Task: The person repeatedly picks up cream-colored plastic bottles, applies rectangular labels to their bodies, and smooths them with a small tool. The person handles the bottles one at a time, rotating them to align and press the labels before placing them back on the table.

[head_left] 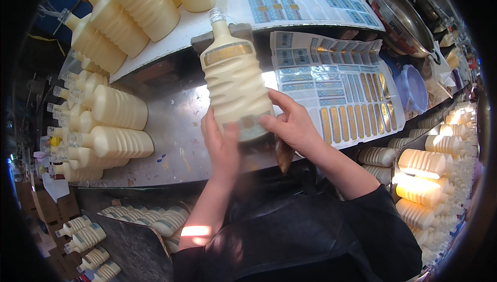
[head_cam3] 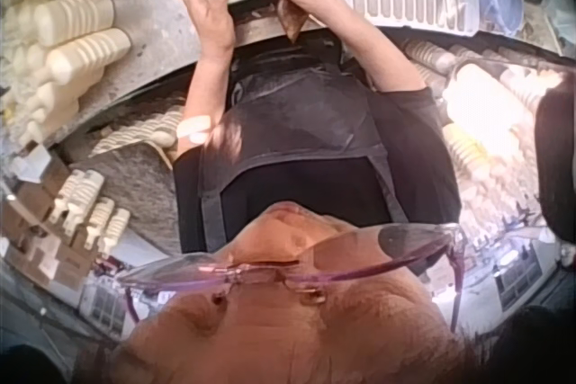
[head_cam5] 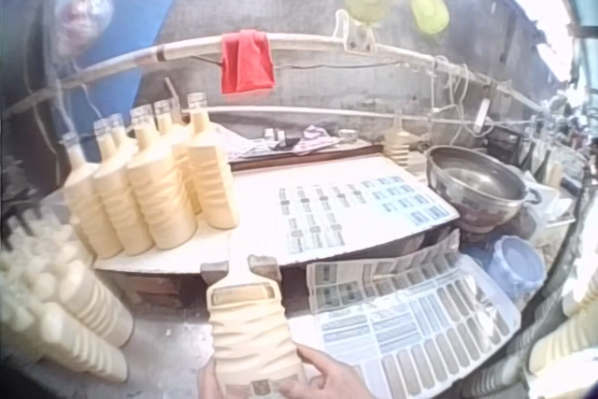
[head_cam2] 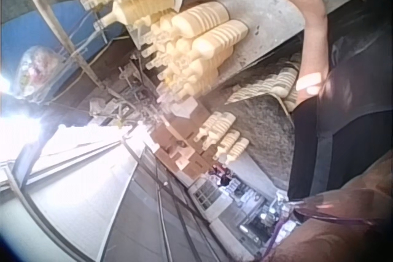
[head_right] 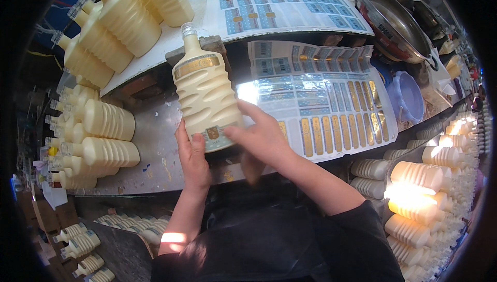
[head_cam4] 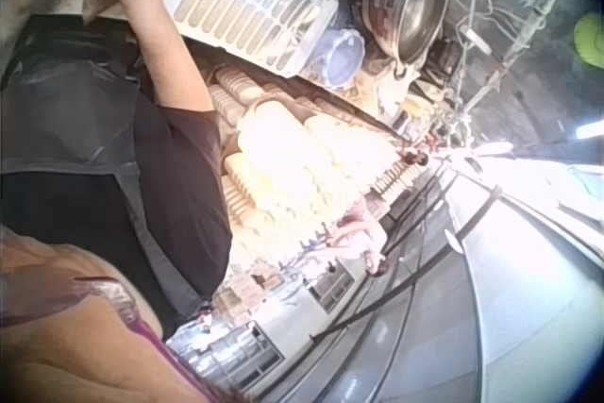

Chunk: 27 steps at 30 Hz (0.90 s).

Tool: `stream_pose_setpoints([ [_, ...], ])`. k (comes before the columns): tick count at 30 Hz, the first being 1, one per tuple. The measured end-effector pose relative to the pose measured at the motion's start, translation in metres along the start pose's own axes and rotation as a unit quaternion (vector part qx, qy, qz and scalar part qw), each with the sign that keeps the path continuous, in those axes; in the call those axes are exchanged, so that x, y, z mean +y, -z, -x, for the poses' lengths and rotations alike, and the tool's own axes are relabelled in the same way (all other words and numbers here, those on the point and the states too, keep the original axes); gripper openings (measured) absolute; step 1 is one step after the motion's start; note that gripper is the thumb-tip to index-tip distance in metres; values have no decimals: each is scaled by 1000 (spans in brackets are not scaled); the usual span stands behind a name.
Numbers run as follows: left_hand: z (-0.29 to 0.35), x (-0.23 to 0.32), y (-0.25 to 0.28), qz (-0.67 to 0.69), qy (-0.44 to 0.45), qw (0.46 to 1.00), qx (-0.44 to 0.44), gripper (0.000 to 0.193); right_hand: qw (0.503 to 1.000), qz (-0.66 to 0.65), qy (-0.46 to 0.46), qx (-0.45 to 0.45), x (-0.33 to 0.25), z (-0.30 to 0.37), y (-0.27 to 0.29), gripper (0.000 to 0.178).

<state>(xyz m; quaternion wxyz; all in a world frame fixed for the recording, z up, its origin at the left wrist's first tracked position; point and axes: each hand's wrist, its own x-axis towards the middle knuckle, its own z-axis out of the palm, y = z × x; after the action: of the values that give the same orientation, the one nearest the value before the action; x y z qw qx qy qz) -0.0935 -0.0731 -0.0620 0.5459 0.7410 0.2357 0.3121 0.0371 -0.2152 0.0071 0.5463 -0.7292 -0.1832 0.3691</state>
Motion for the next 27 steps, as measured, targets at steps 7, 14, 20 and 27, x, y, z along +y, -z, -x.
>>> stream_pose_setpoints([
  [7,1,-1,-2,39,9,999,2,68,992,57,94,62,7,-7,-4,82],
  [14,-5,30,-4,155,51,987,-15,73,989,139,43,37,-29,-4,-11,82],
  [20,-2,28,-3,259,55,964,-27,72,996,-5,77,32,10,-6,-4,75],
  [27,-3,27,-4,175,60,983,-12,74,991,55,108,49,5,-2,-11,81],
])
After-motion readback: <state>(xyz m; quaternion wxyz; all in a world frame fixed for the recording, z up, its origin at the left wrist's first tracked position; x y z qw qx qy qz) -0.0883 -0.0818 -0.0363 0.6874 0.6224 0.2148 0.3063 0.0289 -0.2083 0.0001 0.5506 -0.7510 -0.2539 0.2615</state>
